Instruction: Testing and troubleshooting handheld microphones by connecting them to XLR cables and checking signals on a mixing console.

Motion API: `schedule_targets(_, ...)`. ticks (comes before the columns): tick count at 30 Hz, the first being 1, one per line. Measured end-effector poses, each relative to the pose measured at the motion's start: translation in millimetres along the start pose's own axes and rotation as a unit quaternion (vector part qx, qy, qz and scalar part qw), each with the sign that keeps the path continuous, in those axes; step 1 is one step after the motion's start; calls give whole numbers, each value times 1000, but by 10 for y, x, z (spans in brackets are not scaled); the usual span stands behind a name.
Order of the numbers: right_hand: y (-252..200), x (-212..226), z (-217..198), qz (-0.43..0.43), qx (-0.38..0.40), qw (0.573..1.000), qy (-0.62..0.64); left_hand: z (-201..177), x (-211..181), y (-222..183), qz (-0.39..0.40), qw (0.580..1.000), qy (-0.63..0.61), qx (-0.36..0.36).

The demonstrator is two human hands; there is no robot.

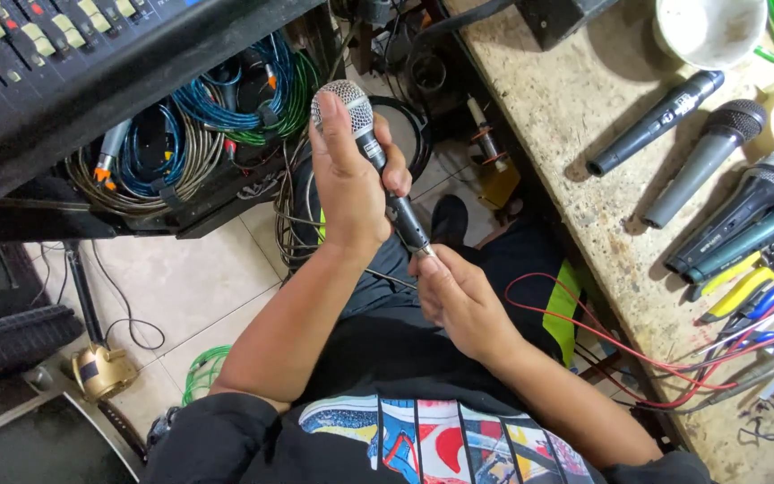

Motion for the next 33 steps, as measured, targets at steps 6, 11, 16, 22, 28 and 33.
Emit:
schedule_targets(6,-43,-111,23,-14,-56,997,-56,34,24,-23,-4,999,33,-18)
schedule_targets(11,28,-177,-94,-21,-49,994,-98,-109,109,-28,2,998,50,-38)
schedule_targets(16,127,-52,-92,19,-9,999,-39,-340,142,-31,23,998,31,-42)
schedule_targets(22,76,36,-15,41,12,992,-121,-526,167,52,42,997,-31,-52)
schedule_targets(28,65,-11,-95,21,-68,963,-260,-690,58,124,43,995,-6,-89)
schedule_targets(33,74,128,5,-30,-88,952,-291,-560,-52,105,100,991,53,-68)
Point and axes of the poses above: each hand's wrist, its own y-axis towards the middle knuckle, its own z-axis out of the palm, x = y × z, the point moved 6 cm from there along y, towards the middle knuckle, and after that the axes turned 10 degrees about x, right-handed, at the moved point
